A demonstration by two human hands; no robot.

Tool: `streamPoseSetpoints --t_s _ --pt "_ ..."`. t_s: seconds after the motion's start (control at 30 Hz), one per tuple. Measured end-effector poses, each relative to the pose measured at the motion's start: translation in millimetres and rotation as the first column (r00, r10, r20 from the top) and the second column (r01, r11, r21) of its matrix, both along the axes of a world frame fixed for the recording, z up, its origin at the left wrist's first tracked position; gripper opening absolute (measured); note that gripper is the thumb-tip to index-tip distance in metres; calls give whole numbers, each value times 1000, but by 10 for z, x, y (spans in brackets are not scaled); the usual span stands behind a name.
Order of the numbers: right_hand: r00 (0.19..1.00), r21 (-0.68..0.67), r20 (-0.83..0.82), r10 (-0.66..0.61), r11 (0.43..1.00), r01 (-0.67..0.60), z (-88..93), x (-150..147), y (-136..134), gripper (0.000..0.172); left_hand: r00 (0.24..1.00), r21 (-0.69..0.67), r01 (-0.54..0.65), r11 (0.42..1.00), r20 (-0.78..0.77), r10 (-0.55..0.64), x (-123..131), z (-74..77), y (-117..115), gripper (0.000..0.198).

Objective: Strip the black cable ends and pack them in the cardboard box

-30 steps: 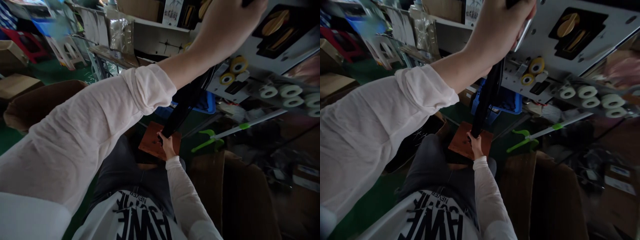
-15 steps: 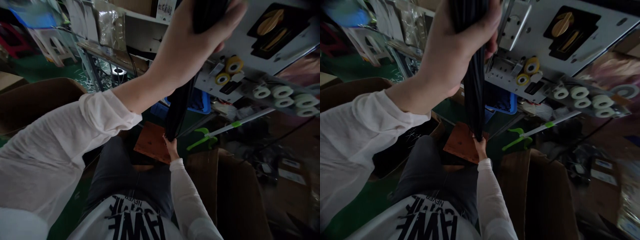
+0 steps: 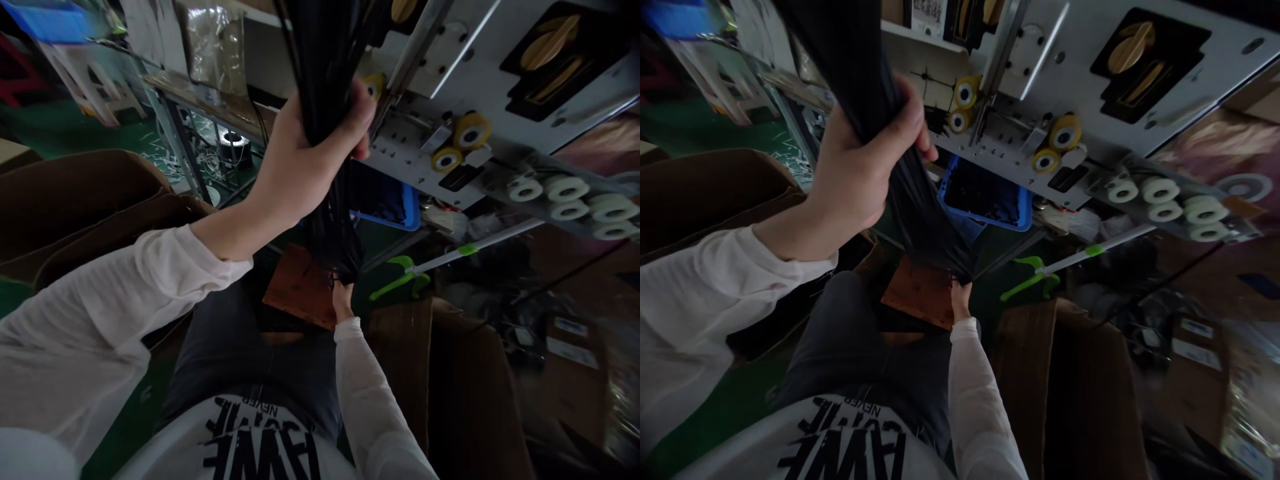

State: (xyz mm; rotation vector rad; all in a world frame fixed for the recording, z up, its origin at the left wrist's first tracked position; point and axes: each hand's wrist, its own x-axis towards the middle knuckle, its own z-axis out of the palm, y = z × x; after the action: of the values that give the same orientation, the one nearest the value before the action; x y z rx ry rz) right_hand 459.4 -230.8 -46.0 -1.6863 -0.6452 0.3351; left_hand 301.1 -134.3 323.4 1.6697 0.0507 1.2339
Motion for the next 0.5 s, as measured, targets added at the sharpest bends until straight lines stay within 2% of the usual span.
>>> streamPoseSetpoints --t_s 0.13,0.37,0.5 --pt "997 -13 78 -4 1000 5 -41 -5 6 41 1000 -109 18 994 18 -16 -114 -204 81 3" --pt "997 -34 71 11 999 -9 -79 101 -15 38 990 -149 -56 987 120 74 -378 -308 143 5" --pt "996 -81 56 70 995 -66 -98 88 -37 37 975 -256 -89 962 175 137 -453 -455 171 7"
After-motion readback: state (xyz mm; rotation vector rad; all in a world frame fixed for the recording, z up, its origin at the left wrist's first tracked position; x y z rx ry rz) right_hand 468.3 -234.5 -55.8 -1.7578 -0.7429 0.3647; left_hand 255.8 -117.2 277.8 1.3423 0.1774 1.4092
